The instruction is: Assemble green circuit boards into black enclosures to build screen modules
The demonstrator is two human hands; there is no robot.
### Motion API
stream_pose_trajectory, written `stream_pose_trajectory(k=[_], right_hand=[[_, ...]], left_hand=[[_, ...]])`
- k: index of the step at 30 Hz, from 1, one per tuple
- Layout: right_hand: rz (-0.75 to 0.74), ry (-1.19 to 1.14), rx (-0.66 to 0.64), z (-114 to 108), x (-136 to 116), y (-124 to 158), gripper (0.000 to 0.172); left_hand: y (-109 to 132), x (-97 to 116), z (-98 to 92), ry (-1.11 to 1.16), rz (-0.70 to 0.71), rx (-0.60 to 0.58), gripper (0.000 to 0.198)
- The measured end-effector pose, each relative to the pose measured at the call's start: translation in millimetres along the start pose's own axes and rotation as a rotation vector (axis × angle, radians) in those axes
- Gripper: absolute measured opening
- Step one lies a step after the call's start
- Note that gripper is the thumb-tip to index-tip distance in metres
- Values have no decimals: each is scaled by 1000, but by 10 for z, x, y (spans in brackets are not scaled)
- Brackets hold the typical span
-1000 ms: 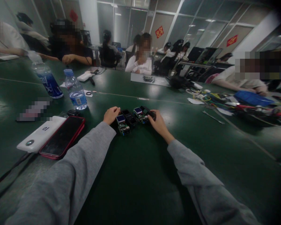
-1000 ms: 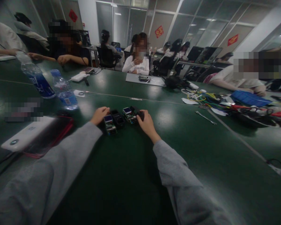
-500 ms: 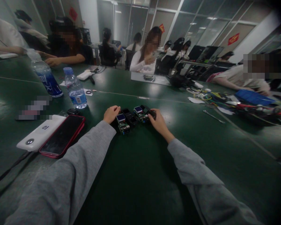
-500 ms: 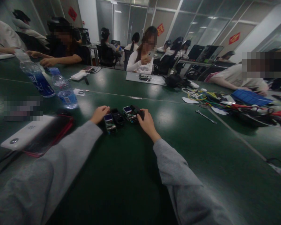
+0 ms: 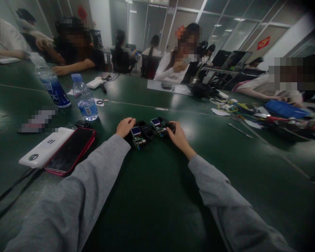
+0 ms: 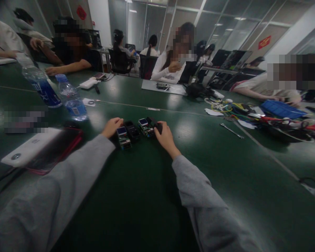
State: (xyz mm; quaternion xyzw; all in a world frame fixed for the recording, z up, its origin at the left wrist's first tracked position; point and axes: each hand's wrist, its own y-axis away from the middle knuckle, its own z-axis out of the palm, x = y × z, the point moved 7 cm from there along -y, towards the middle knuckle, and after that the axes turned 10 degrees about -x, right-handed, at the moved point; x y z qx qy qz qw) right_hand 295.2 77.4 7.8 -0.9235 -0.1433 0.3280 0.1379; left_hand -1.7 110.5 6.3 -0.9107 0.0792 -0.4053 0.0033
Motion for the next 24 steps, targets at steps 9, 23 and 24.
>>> stream_pose_trajectory(k=[9,23,24], right_hand=[[-15,2,4,1,-22,0,41],[-19,24,-15,9,-32,-3,41],[-19,23,-14,9,-36,-3,41]], left_hand=[[36,44,-7,-28,-27,-36,34],[41,66,-5,-14,8,-42,40],[41,65,-5,-20,5,-42,40]])
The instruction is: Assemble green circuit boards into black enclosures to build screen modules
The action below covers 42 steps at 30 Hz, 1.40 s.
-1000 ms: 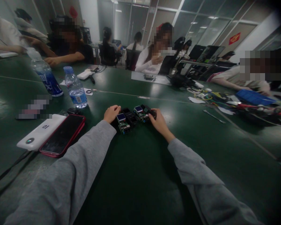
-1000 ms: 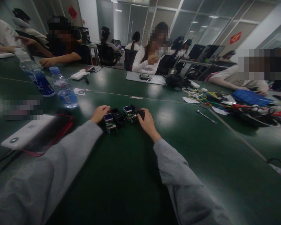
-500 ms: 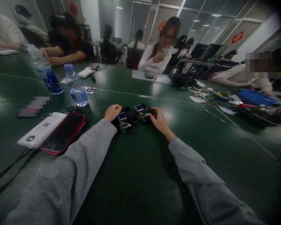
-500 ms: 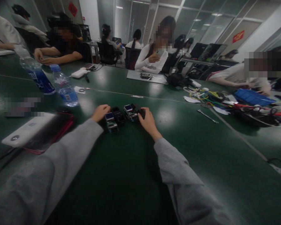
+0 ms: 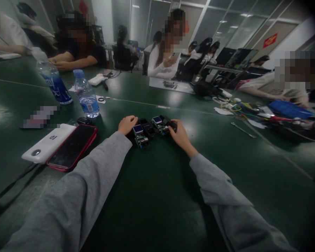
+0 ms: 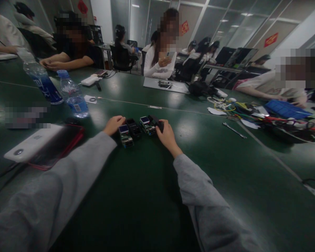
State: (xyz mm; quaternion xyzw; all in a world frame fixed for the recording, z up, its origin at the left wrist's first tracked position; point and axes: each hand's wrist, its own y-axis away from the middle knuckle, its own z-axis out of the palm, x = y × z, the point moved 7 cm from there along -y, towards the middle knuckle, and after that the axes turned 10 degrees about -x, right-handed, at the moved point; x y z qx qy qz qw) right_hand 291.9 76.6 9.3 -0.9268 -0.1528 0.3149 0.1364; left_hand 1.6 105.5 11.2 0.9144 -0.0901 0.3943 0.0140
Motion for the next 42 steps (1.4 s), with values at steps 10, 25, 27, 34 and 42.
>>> stream_pose_trajectory(k=[10,25,27,34,42], right_hand=[[-1,-1,3,2,-11,1,43],[-3,0,-5,-3,-29,2,41],[0,1,-1,-5,-30,0,41],[-23,16,4,10,-11,-3,41],[-6,7,-1,-6,-24,4,42]], left_hand=[[3,4,-7,-29,-13,8,39],[0,0,-7,-21,1,19,38],[1,-3,-3,-14,-6,11,38],[-10,-12,-2,-35,-3,17,38],[2,-10,-1,-18,-11,4,40]])
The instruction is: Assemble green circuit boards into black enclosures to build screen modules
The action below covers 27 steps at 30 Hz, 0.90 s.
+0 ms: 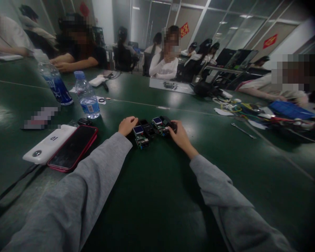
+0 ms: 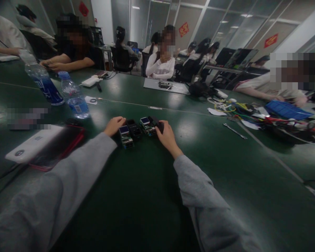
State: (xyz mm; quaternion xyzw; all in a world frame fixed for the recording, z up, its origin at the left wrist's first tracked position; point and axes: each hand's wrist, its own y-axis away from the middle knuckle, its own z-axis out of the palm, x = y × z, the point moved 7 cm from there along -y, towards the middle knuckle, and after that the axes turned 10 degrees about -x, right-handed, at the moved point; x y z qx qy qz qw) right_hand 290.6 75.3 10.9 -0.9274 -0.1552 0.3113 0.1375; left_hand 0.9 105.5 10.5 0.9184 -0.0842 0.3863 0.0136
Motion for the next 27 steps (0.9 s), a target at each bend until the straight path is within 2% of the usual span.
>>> stream_pose_trajectory(k=[6,12,19,27], right_hand=[[1,-25,3,-26,-46,13,46],[0,-74,-80,-18,-151,34,53],[-44,-81,-166,-26,-304,76,52],[-87,3,-199,20,-361,94,57]], left_hand=[[-5,1,-6,26,-1,4,40],[-14,-21,-3,116,22,24,38],[8,28,-66,218,29,112,36],[-25,7,-84,286,41,167,32]])
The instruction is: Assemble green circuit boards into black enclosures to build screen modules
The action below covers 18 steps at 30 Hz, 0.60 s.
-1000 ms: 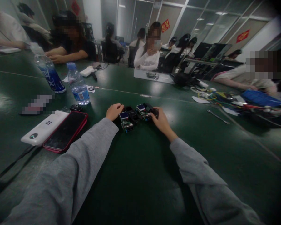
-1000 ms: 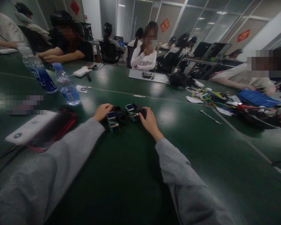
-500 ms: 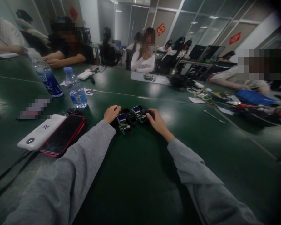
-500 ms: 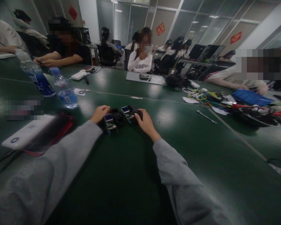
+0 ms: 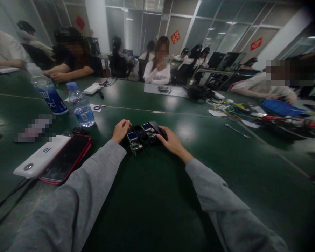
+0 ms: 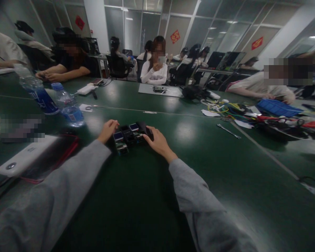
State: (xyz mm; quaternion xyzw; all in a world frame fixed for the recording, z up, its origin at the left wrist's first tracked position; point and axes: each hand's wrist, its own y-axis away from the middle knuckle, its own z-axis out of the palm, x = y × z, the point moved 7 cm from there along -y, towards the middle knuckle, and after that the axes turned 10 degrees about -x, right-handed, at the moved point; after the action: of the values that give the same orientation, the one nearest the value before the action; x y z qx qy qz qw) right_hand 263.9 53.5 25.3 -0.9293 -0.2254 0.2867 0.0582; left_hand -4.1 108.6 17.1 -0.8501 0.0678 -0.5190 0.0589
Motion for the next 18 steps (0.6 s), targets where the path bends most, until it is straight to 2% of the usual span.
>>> stream_pose_trajectory(k=[6,10,13,18], right_hand=[[-29,20,-33,27,-30,3,55],[-4,18,-31,37,-1,-6,54],[21,22,13,12,34,-12,52],[107,35,126,-64,142,-7,52]], left_hand=[[-53,-77,49,44,14,-51,33],[-48,-31,101,93,87,-121,35],[-26,20,145,130,111,-191,36],[27,20,204,232,14,-339,41]])
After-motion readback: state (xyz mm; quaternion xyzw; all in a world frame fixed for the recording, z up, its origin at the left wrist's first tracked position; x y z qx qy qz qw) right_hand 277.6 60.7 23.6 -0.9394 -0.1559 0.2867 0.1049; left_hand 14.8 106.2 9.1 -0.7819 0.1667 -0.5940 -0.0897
